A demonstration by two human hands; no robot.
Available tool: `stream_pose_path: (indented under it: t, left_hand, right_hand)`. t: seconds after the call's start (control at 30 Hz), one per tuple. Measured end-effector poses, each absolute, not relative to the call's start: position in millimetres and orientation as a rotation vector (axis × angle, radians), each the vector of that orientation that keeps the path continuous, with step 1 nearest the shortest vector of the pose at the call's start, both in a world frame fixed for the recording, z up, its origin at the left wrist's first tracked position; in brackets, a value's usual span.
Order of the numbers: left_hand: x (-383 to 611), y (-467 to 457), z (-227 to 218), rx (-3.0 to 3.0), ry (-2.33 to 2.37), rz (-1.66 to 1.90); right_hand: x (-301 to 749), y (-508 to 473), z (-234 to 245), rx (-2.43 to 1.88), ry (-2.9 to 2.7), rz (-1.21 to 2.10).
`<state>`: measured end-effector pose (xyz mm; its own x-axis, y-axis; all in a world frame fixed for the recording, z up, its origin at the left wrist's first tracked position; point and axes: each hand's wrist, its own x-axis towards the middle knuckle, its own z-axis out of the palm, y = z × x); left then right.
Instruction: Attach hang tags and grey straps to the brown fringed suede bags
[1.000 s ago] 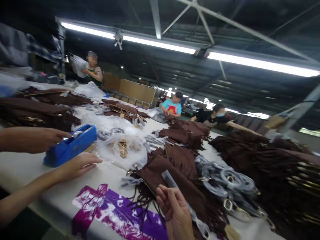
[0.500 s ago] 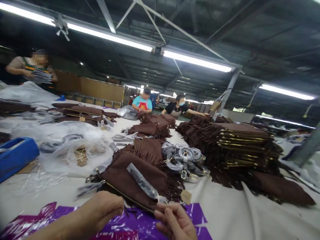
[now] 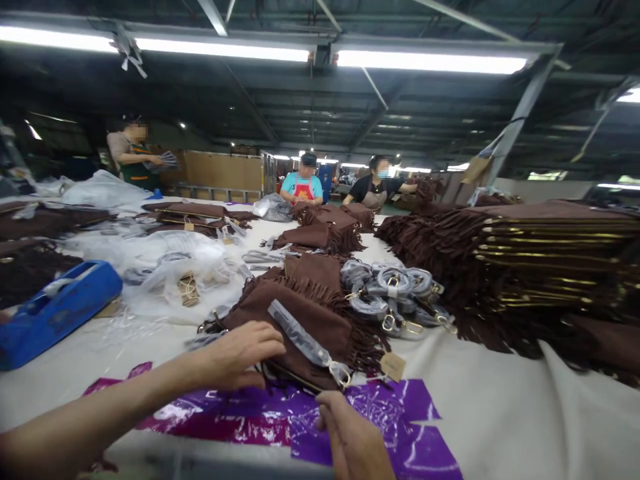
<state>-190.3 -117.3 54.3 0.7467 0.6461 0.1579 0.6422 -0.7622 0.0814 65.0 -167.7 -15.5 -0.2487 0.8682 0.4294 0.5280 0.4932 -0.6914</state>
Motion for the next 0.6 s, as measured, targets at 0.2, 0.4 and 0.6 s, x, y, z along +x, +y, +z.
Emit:
stream_pose_path:
  t: [0.2, 0.4, 0.6]
  left_hand:
    - [-245.5, -72.1, 33.4, 2.946, 1.249, 0.191]
    - [-218.3, -56.0, 66.1, 2.851, 1.464, 0.202]
    - [-216.5, -53.0, 75.3, 2.775, 1.508, 0.198]
  right_hand:
    - [84.8, -163.4, -7.8, -1.201, -1.947, 0.738]
    - [63.8, -159.5, 9.8, -1.069, -2.081, 0.801]
    - [30.8, -134.4, 23.7, -1.060, -2.227, 0.714]
